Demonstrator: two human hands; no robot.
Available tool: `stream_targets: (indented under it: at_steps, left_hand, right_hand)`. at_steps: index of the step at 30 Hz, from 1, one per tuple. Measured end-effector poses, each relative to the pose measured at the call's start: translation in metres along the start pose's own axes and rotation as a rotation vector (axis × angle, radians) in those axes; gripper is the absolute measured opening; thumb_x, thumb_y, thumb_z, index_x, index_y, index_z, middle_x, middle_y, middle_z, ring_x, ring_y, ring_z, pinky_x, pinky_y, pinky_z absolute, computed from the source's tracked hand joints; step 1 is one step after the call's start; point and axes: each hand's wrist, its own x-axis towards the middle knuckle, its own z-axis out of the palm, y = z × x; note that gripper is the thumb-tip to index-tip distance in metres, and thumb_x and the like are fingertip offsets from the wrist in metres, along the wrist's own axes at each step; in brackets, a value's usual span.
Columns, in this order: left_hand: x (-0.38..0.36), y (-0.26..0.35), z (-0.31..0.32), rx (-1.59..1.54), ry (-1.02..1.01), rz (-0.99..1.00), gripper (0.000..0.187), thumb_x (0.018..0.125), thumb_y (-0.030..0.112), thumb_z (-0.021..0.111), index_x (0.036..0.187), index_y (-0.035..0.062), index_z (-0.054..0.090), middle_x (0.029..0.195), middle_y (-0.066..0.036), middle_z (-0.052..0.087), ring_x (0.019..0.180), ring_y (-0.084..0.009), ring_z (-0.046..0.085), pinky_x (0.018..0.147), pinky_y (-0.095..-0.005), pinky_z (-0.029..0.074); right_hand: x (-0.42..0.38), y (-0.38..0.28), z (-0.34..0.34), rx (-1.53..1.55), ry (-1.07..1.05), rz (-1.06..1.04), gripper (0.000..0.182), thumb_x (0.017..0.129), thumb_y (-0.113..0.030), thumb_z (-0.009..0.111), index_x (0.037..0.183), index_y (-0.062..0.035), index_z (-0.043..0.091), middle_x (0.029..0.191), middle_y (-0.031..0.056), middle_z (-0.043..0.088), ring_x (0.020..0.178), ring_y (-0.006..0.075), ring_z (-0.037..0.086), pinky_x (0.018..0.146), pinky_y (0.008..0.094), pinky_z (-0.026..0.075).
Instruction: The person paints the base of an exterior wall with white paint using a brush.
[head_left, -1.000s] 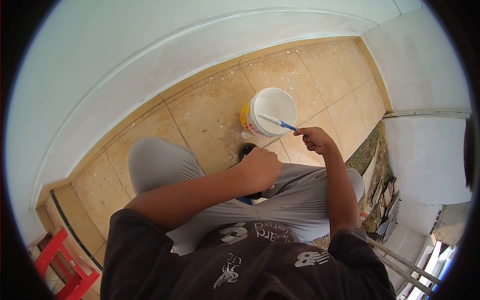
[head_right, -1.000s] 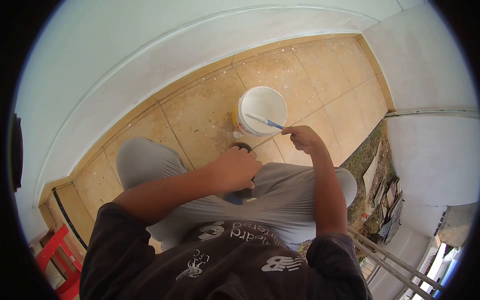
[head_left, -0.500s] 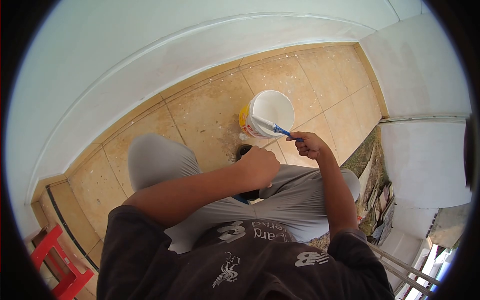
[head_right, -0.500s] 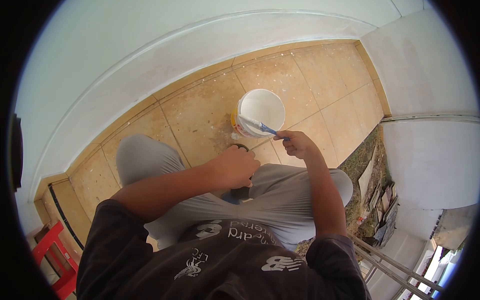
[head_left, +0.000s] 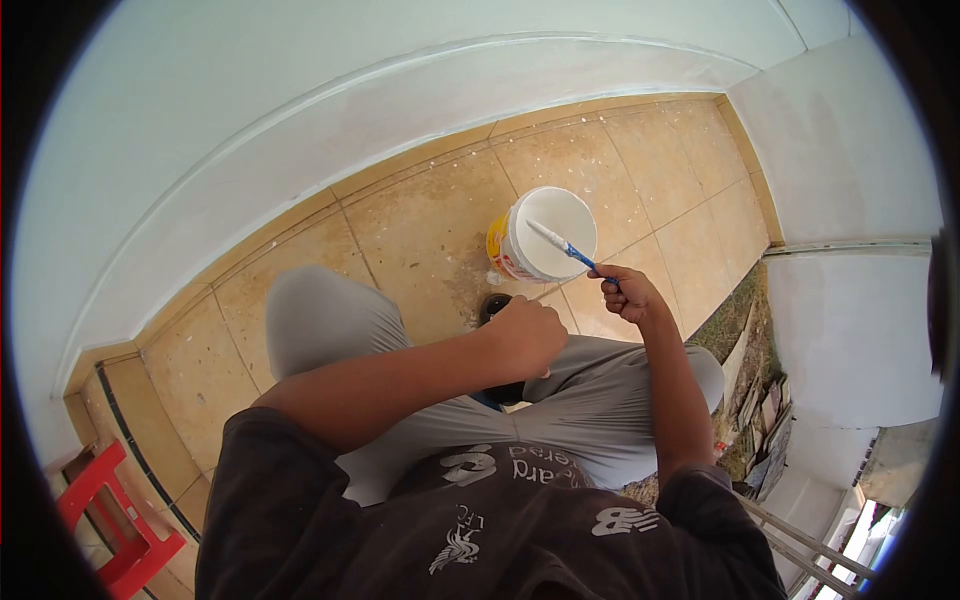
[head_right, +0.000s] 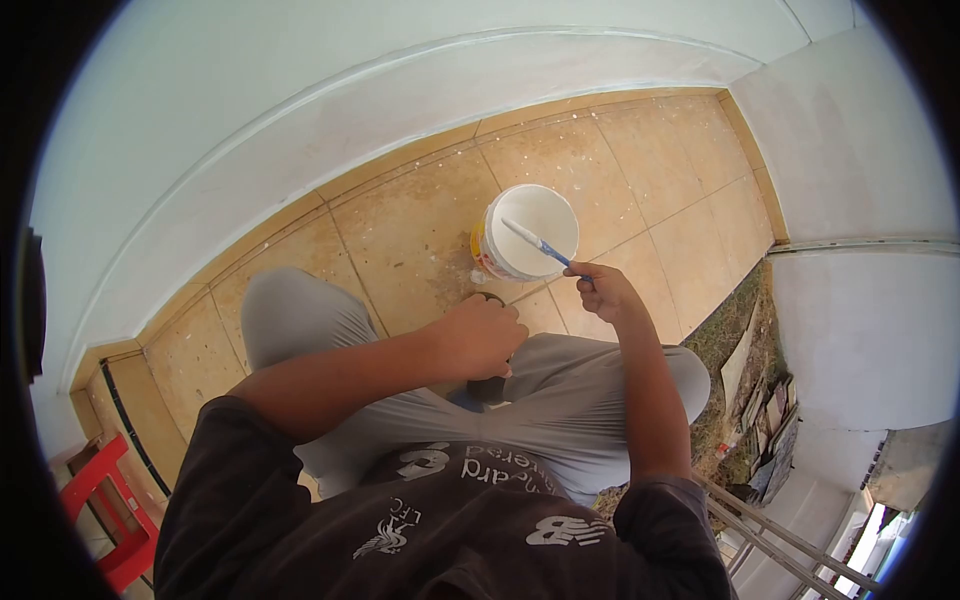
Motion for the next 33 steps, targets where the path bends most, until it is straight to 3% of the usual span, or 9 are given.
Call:
stream_targets:
  at_steps: [5,13,20,29,33]
  left_hand:
    - [0.001,-0.001,0.004,0.032,0.023,0.021,0.038,0.076,0.036,0.077,0.094,0.0039,0.068,0.095,-0.012,0.066,0.094,-0.0286,0.065,0.080,-0.0409,0.049]
    - [0.001,0.000,0.005,-0.002,0.031,-0.014,0.036,0.076,0.034,0.077,0.093,0.0041,0.068,0.095,-0.013,0.066,0.094,-0.0299,0.065,0.081,-0.0417,0.049]
    - [-0.001,-0.002,0.005,0.010,0.045,-0.014,0.036,0.077,0.034,0.076,0.096,0.0057,0.067,0.096,-0.014,0.066,0.094,-0.0302,0.065,0.083,-0.0420,0.048]
    - [-0.001,-0.003,0.002,0.011,0.038,-0.012,0.036,0.077,0.034,0.076,0.096,0.0051,0.067,0.097,-0.015,0.066,0.095,-0.0304,0.066,0.082,-0.0409,0.049]
    - [-0.002,-0.001,0.006,0.018,0.062,0.004,0.036,0.077,0.034,0.076,0.096,0.0053,0.067,0.097,-0.015,0.066,0.095,-0.0300,0.066,0.081,-0.0404,0.049]
  right_hand:
    - [0.007,0.014,0.004,-0.187,0.161,-0.178,0.015,0.089,-0.015,0.063,0.098,-0.0047,0.057,0.071,0.0011,0.054,0.052,0.0066,0.043,0.043,0.0220,0.032]
    - [0.030,0.054,0.022,-0.714,0.440,-0.504,0.012,0.093,-0.012,0.057,0.099,-0.0040,0.052,0.072,0.0071,0.056,0.065,0.0156,0.053,0.059,0.0347,0.042]
    - [0.036,0.062,0.035,-0.493,0.374,-0.643,0.012,0.096,-0.014,0.053,0.104,-0.0053,0.049,0.074,0.0052,0.058,0.070,0.0128,0.053,0.062,0.0312,0.042]
    - [0.007,0.059,0.052,0.183,0.262,-0.297,0.013,0.098,-0.015,0.048,0.108,-0.0085,0.052,0.092,0.0046,0.066,0.071,0.0106,0.045,0.065,0.0273,0.038]
    - [0.002,0.067,0.057,0.452,0.179,-0.282,0.015,0.098,-0.014,0.047,0.106,-0.0047,0.054,0.087,0.0042,0.061,0.070,0.0110,0.047,0.063,0.0279,0.039]
